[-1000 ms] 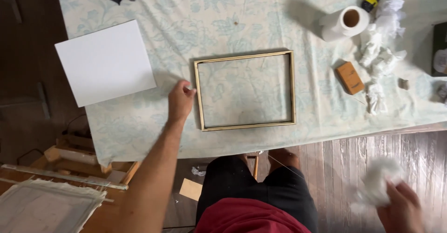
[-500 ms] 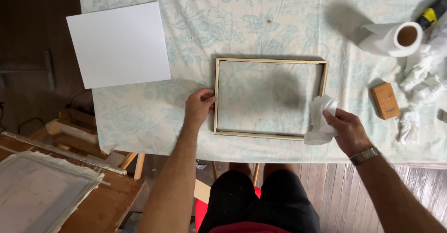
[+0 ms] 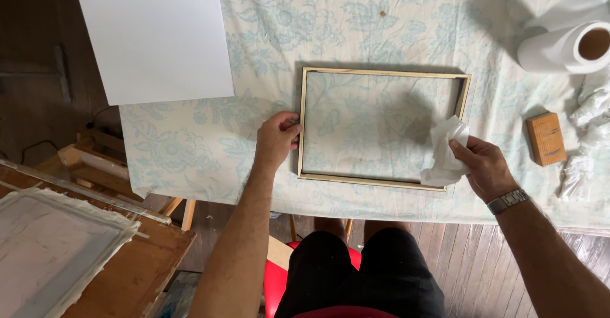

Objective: Framing a printed picture by cleaning the frame, inserting the print and backing, and securing it with a staple gun

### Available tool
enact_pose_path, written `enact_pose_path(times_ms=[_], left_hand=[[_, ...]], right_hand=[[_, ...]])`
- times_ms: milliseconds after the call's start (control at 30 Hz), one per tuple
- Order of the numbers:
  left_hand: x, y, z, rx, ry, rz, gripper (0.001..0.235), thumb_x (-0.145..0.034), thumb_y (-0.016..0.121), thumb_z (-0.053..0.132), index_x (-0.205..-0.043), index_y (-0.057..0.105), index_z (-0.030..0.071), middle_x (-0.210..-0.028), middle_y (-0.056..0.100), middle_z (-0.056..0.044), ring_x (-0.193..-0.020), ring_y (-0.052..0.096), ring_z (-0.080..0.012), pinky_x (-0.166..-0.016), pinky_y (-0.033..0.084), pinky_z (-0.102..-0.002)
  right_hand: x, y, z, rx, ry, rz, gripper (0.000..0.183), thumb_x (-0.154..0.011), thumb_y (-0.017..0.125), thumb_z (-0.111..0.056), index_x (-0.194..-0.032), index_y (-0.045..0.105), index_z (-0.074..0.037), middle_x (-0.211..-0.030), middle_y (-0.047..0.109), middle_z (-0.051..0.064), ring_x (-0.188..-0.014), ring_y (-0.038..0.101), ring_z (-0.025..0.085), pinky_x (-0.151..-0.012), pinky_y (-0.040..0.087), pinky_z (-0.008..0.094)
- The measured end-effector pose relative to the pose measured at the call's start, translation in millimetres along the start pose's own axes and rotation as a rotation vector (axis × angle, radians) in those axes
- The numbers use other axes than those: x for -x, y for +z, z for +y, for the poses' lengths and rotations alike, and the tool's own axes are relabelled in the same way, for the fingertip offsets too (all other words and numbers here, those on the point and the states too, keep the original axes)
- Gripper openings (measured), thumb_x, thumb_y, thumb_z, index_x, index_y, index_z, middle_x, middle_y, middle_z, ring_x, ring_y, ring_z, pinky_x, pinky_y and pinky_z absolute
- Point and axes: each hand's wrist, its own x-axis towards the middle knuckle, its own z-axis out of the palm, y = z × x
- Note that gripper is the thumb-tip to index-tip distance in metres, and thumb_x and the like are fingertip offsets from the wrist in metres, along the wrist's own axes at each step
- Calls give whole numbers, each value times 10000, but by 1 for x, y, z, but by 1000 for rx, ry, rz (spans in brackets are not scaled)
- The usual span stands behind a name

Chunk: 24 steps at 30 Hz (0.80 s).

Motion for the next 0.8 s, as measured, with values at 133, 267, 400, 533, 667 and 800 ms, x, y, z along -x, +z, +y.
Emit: enact_pose_path(times_ms=[133,267,400,533,667,800], left_hand=[[-5,1,-3,-16,13,-2,234,-934,711,97,-1168,723,91,-895,655,-54,-764,695,-197,-664,672,-334],[-1,0,-1,-36,5,-5,255,-938,706,109,-1192,717,95,-918,663,-59,-783,701,-203,-679,673,-332],[-1,0,-1,-42,21,-7,245,-939,702,106,-1184,714,96,-900,667,-56,-772,688,-190,-668,668,-330],[-4,2,-4,-28,18,1,231,-930,706,100,-1160,721,102,-877,660,-43,-746,683,-177,-654,663,-326],[-4,3,-8,-35,21,-14,244,-925,719,87,-1169,714,78,-905,708,-80,-755,718,-198,-653,680,-333],[-5,5,-7,-72,46,30,260,-910,710,121,-1168,722,86,-969,725,-86,-788,711,-192,-611,673,-330]], right_hand=[[20,20,-31,317,-43,23,332,-1041,606,-301,-1073,713,12,-901,585,45,-876,495,171,-728,415,342],[23,22,-46,695,1,63,511,-1075,524,-475,-866,631,-22,-762,509,61,-712,436,194,-597,349,353],[25,23,-60,1017,-43,51,648,-1069,414,-572,-741,491,-18,-649,523,106,-599,487,261,-550,366,428],[23,21,-66,1221,-87,32,637,-1098,438,-518,-738,551,-5,-600,593,148,-557,568,339,-582,440,474],[24,-23,-56,1536,-364,-51,444,-1074,506,-484,-909,611,-86,-602,607,60,-451,603,235,-366,457,358],[108,-74,-70,1160,181,406,637,-1134,453,-528,-944,705,25,-877,707,322,-817,644,462,-723,457,535]])
